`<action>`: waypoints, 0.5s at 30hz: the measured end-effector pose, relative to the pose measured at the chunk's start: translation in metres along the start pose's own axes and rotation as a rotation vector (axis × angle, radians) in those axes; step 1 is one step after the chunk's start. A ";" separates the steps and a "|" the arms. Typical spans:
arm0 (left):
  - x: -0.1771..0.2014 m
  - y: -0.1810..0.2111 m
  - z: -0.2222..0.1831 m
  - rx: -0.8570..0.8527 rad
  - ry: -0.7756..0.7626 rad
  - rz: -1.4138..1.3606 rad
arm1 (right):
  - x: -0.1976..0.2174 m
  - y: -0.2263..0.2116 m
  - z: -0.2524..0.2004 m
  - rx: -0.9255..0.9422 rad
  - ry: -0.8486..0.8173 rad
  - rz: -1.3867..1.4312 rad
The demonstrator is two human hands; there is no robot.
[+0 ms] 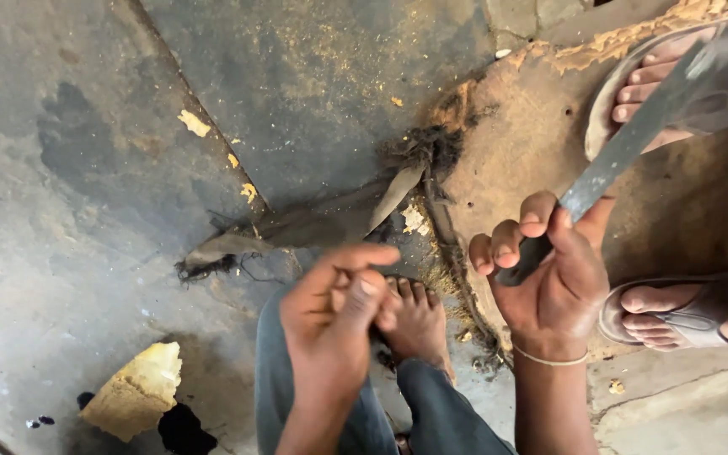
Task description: Removing old covering and scraping foam from a motorcycle seat base using a metal blade.
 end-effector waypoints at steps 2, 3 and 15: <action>0.029 0.023 0.017 -0.118 0.312 0.442 | 0.027 -0.012 -0.005 0.036 0.151 -0.404; 0.029 0.023 0.033 -0.122 0.306 0.446 | 0.032 -0.009 -0.009 0.044 0.150 -0.402; -0.060 -0.010 0.140 -0.795 0.041 1.762 | 0.116 0.028 -0.057 -0.234 0.393 -0.750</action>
Point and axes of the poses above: each hand's wrist, its own z-axis towards the middle knuckle, its own x-axis out of the back of the hand, y = z × x, the point moved 9 cm from there along z, towards the middle knuckle, and after that the axes turned 12 degrees about x, right-handed, at the moved point
